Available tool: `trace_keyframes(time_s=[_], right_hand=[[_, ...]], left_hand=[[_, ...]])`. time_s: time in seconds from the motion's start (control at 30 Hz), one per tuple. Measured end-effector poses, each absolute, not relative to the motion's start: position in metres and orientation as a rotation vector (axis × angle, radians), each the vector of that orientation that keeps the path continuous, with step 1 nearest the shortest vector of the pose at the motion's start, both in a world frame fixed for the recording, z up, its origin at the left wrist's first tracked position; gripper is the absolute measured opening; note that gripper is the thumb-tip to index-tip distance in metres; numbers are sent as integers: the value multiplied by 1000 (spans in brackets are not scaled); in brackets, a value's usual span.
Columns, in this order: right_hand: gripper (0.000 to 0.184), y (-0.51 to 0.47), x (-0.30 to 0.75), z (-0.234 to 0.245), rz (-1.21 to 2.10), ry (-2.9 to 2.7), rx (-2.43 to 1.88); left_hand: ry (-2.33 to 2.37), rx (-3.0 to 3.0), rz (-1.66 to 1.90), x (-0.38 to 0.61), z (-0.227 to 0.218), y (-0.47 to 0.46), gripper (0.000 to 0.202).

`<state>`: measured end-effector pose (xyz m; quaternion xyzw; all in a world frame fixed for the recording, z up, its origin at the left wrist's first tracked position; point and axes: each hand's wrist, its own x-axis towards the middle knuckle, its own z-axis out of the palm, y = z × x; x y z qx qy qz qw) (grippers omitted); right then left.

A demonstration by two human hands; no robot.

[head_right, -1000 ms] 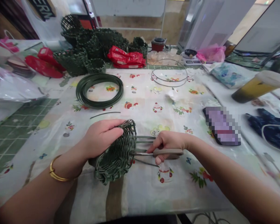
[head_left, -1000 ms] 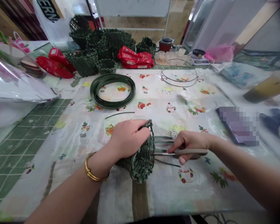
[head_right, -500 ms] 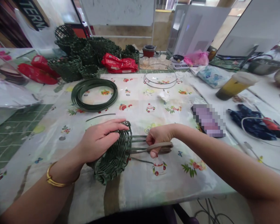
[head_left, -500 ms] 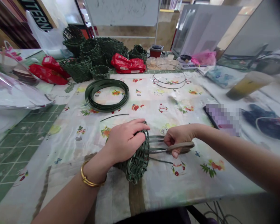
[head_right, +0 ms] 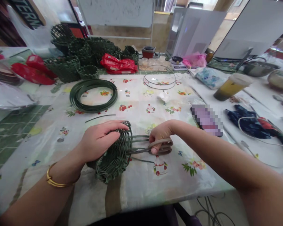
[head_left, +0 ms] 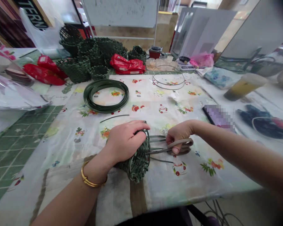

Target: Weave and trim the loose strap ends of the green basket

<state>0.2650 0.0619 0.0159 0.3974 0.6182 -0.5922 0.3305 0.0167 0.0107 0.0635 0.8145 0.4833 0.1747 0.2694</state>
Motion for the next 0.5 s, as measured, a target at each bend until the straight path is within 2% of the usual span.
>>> trace_keyframes(time_s=[0.3,0.5], right_hand=[[48,58,257,34,-1249,1652,1099],[53,61,252,31,-1335,1596,1073]], left_hand=[[1290,2290,424,24,63,5,38],[1288,2299,428,22,64,4,38]])
